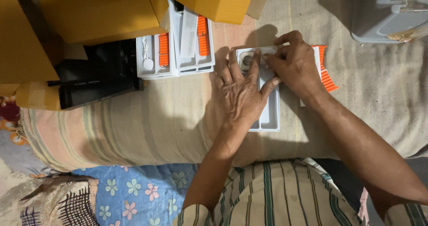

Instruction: The person packs a smartwatch into a white inner tray, placing the watch, an orange strap, a charging cable, and a paper insert into the tray compartments. They then close the inner box and set it with other packed boxes.

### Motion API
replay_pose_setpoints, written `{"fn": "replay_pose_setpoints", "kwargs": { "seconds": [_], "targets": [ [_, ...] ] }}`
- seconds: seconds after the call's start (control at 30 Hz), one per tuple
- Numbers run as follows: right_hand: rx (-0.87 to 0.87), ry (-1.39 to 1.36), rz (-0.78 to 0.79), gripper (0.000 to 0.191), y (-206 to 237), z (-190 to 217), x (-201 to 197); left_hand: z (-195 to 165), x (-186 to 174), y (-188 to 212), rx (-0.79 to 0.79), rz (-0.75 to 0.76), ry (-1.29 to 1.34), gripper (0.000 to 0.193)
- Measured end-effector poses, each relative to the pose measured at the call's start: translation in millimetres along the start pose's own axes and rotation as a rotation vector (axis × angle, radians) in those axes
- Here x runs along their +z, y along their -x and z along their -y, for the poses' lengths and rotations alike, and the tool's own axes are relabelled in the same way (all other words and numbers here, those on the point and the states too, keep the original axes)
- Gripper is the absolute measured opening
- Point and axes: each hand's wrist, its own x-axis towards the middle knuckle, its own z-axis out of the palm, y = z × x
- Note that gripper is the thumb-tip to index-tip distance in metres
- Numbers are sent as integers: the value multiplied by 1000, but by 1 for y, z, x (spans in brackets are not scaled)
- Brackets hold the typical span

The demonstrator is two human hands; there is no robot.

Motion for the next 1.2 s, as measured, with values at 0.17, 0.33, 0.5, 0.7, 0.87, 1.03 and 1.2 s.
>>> {"fn": "replay_pose_setpoints", "kwargs": {
  "seconds": [0.17, 0.33, 0.5, 0.7, 0.87, 1.03, 1.2],
  "targets": [
    [14, 2, 7, 44, -1, 3, -2, 3, 4, 1, 15, -23, -21, 84],
    [76, -62, -7, 44, -3, 6, 0, 12, 9, -7, 34, 36, -52, 88],
    [50, -38, -31, 34, -4, 7, -1, 18, 9, -8, 49, 54, -56, 91],
    [166, -215, -5, 35, -3, 14, -8, 18, 7, -8, 68, 24, -74, 93],
    [203, -267, 11, 38, 0, 23, -10, 17, 7, -8, 29, 81, -3, 103],
    [335, -218, 20, 36, 7, 29, -18, 14, 4, -11, 36, 101, -66, 113],
    [185, 76, -40, 29, 24, 28, -27, 12, -1, -10, 36, 133, -81, 114]
  ]
}}
